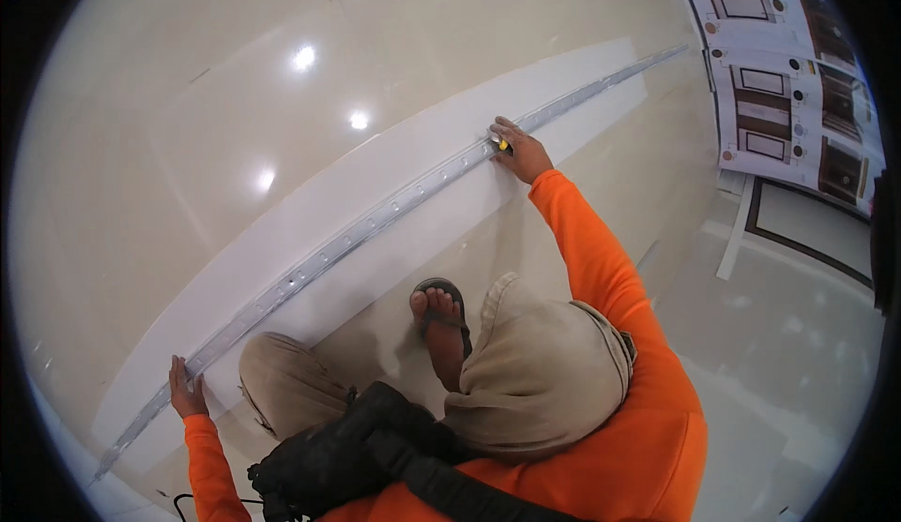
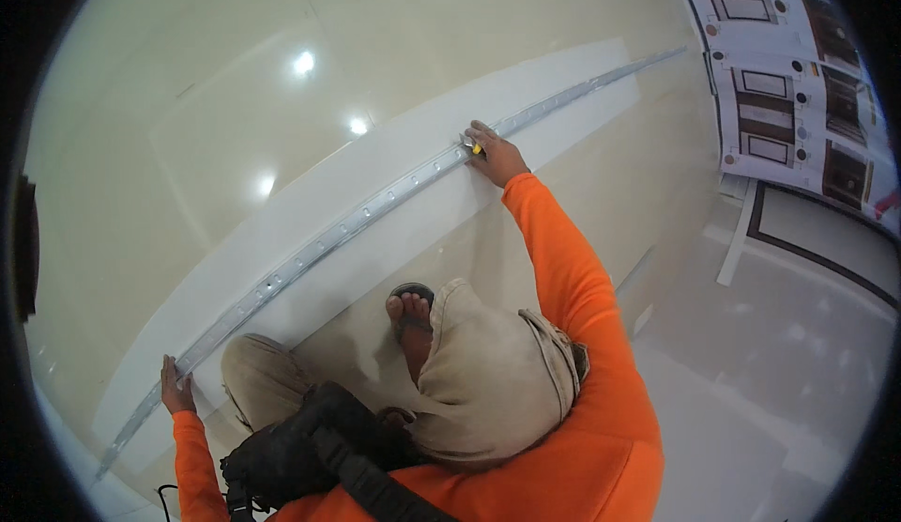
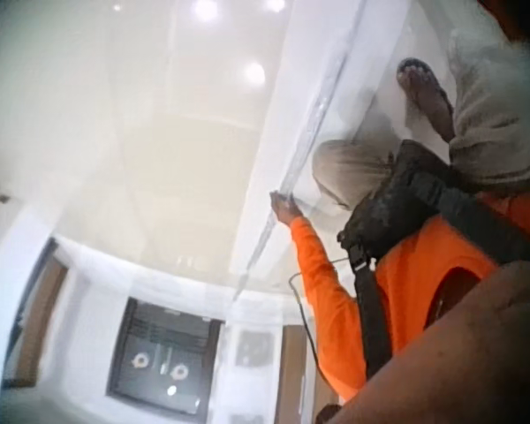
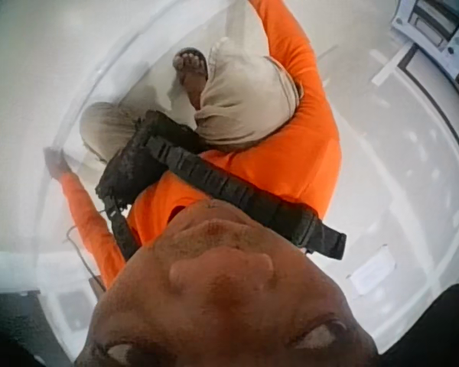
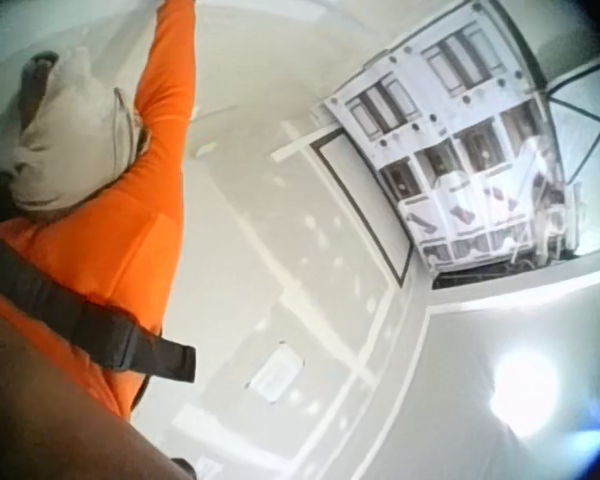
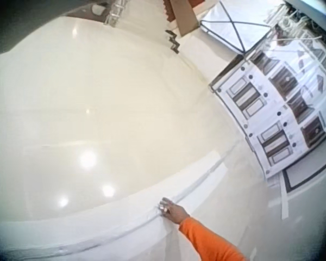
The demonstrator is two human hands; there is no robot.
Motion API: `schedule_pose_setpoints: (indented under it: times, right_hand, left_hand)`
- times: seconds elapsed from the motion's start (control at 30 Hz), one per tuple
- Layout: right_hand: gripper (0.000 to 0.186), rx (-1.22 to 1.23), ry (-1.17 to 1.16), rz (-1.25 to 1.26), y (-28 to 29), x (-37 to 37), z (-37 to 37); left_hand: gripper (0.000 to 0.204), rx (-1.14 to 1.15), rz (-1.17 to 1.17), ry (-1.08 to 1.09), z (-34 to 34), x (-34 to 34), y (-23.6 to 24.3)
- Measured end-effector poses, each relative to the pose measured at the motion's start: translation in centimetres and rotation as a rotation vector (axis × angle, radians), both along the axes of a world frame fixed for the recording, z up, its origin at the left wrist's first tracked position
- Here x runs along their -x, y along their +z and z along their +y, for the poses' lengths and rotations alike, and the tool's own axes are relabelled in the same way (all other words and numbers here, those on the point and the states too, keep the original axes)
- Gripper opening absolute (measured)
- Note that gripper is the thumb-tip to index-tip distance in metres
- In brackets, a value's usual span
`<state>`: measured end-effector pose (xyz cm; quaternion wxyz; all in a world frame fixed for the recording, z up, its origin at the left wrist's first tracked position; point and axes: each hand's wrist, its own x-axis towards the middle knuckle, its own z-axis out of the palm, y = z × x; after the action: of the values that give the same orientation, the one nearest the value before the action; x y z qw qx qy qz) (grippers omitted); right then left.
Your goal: The person cuts a board by first marking it using a ruler and a marker, then align a metal guide on the surface and score the board multiple times with a utility knife until the piece separates.
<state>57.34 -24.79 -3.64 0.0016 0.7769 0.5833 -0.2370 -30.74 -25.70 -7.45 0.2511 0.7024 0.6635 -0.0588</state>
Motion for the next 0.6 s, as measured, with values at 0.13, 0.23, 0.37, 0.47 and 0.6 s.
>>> schedule_pose_setpoints:
  times: [0.13,0.23,0.37,0.47,0.6]
  right_hand:
    - [0.057,0.0,0.026,-0.013,0.3,0.5,0.6]
    - [0.056,0.035,0.015,-0.002,0.6,0.9,1.0]
    - [0.054,0.014,0.022,-0.014,0.5,0.7,1.0]
    - [0.054,0.031,0.015,-0.016,0.6,0.5,1.0]
    - [0.053,0.02,0.051,-0.023,0.2,0.5,1.0]
  left_hand:
    - [0.068,0.015,0.007,0.001,-0.6,0.9,-0.9]
    - [0.068,0.006,0.017,-0.005,-0.5,1.0,-0.9]
    - [0.069,0.013,0.036,-0.012,-0.4,0.9,-0.9]
    - [0.07,0.022,0.032,-0.009,-0.1,0.7,-0.8]
    - [0.069,0.012,0.023,-0.022,-0.4,0.9,-1.0]
